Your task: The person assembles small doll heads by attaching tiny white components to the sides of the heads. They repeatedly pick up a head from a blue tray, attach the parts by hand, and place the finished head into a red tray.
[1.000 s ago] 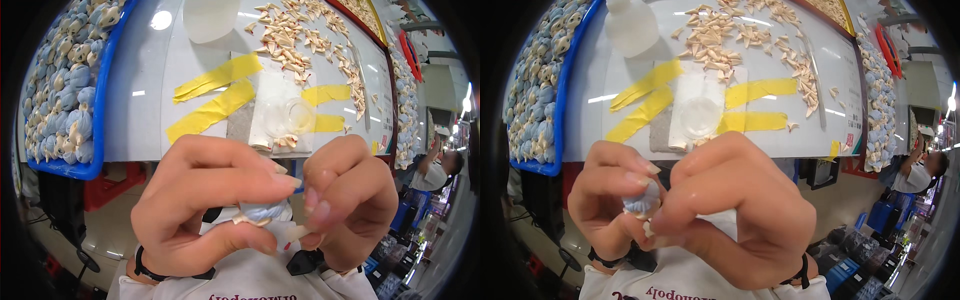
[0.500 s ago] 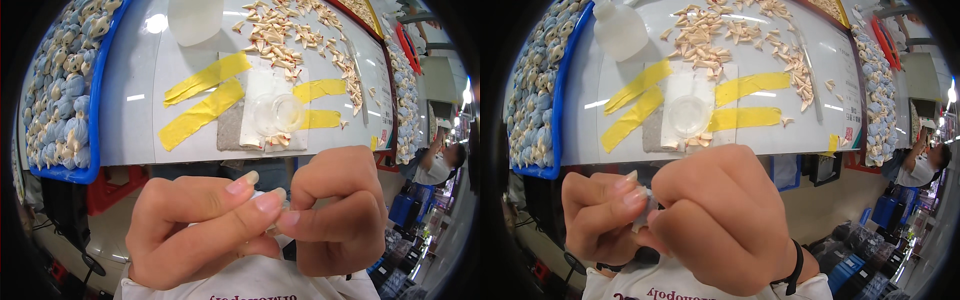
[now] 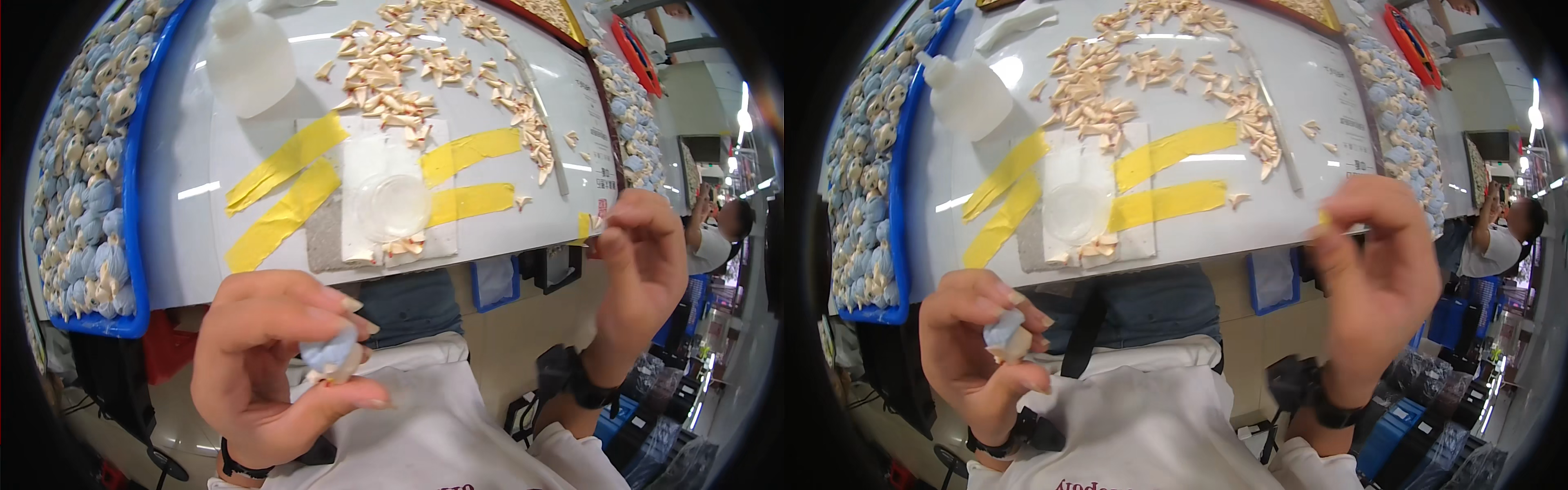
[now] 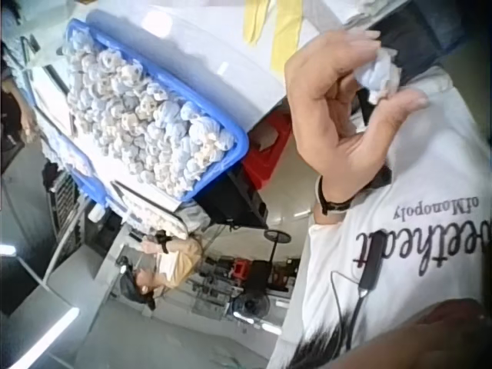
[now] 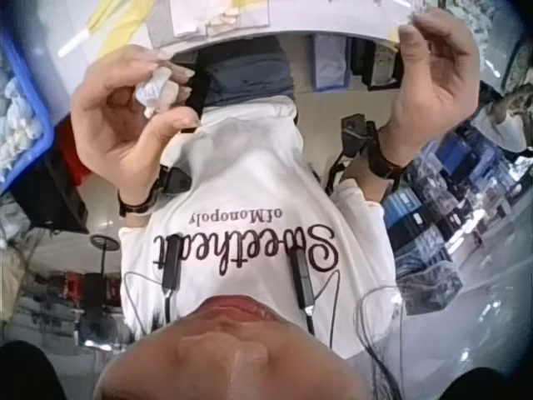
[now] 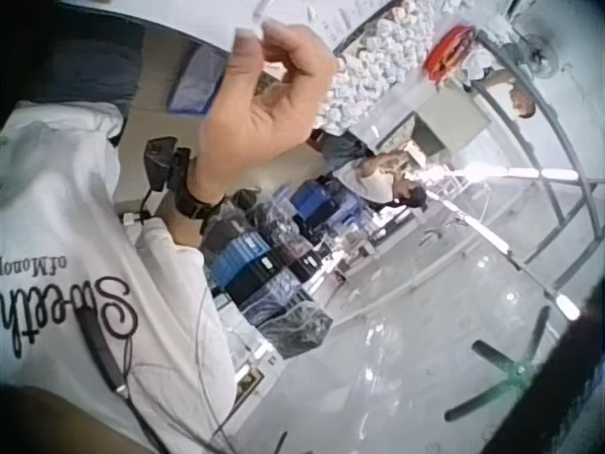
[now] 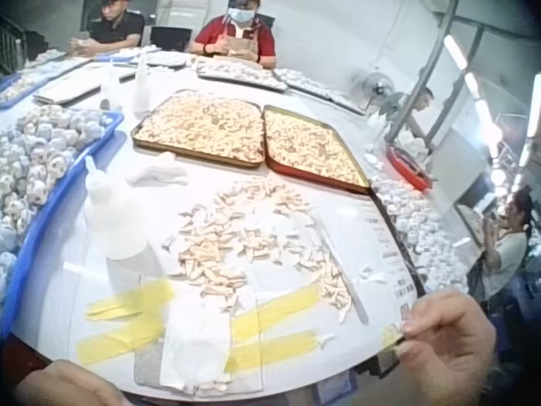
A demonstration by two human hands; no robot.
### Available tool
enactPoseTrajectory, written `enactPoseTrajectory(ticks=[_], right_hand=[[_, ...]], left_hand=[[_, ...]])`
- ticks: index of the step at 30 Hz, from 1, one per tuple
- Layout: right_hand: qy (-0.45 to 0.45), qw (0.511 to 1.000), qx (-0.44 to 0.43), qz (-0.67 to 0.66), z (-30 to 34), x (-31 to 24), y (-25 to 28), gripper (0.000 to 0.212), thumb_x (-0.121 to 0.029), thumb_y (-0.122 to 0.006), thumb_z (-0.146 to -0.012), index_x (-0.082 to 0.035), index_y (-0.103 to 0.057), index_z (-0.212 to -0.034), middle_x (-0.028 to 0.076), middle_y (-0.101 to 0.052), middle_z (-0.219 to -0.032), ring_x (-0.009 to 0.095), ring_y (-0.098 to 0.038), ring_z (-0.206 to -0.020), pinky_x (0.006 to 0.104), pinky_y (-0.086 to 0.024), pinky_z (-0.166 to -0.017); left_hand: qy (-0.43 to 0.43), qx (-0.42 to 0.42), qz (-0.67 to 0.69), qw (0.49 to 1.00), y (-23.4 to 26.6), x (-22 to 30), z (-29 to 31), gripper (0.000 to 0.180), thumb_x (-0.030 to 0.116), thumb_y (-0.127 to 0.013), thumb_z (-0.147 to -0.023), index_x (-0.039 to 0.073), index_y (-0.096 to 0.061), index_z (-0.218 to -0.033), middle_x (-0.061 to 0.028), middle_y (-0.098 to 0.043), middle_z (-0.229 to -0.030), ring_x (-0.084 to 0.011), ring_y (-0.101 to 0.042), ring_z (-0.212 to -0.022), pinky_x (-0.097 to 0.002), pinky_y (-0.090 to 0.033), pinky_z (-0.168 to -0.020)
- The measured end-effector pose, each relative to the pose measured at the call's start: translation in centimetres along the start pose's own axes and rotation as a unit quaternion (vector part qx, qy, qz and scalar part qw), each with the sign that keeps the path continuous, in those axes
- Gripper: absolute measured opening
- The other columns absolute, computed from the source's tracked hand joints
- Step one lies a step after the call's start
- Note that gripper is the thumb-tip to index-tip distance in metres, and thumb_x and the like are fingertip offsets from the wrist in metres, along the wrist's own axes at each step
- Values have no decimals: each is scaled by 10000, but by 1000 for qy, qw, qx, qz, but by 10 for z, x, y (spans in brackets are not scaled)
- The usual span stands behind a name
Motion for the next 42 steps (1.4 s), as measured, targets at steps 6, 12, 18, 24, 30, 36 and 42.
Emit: enactPoseTrajectory(ticks=[6,12,18,24,30,36,42], right_hand=[[-103,978,18,183,7,49,61,147,20,-636,-707,-32,-590,-836,-25,-523,-783,67,-442,-669,190,-358,-609],[-50,961,-12,273,3,51,47,113,-7,-619,-726,-15,-596,-836,3,-543,-775,61,-472,-692,189,-365,-574],[-15,940,-61,335,-6,56,45,89,-16,-615,-698,-12,-590,-783,31,-536,-789,103,-445,-652,221,-357,-577],[11,933,-53,355,-19,56,39,87,-18,-604,-694,-18,-570,-774,73,-535,-798,201,-486,-736,291,-379,-663],[50,964,-35,260,-20,27,13,135,-3,-614,-679,-33,-589,-809,72,-541,-807,191,-499,-754,275,-383,-655],[110,951,-156,244,-10,19,-31,162,-1,-652,-646,-33,-605,-798,77,-565,-813,213,-525,-794,292,-403,-688],[141,954,-112,238,-3,12,-36,139,44,-640,-650,-27,-590,-759,74,-577,-782,230,-537,-713,294,-419,-639]], left_hand=[[-8,-38,-48,998,1,-1,-1,445,97,-798,-609,-17,-569,-973,-142,-500,-1003,-205,-564,-862,-283,-459,-759],[10,-30,-43,999,-11,-3,-1,451,101,-802,-599,-4,-568,-970,-134,-495,-1001,-216,-567,-864,-297,-457,-781],[25,11,-13,1000,-14,-3,1,421,69,-788,-612,2,-544,-948,-136,-481,-995,-232,-577,-860,-318,-487,-763],[24,10,-16,1000,-17,-4,0,412,64,-784,-618,1,-537,-943,-136,-479,-987,-234,-581,-853,-315,-495,-746],[28,26,-16,999,-14,-4,-1,406,62,-782,-619,1,-535,-936,-134,-477,-979,-231,-583,-847,-312,-501,-728],[15,18,-6,1000,-12,-2,0,414,57,-779,-626,6,-513,-939,-137,-474,-976,-232,-590,-824,-305,-513,-695],[11,56,91,994,-5,-9,3,485,44,-777,-624,16,-455,-985,-173,-517,-977,-230,-594,-814,-307,-513,-704]])
Point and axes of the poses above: each hand's wrist, its own z-axis away from the middle knuckle, its own y-axis out of the back of the hand, x = y × z, the point moved 5 cm from there along -z, towards the middle knuckle
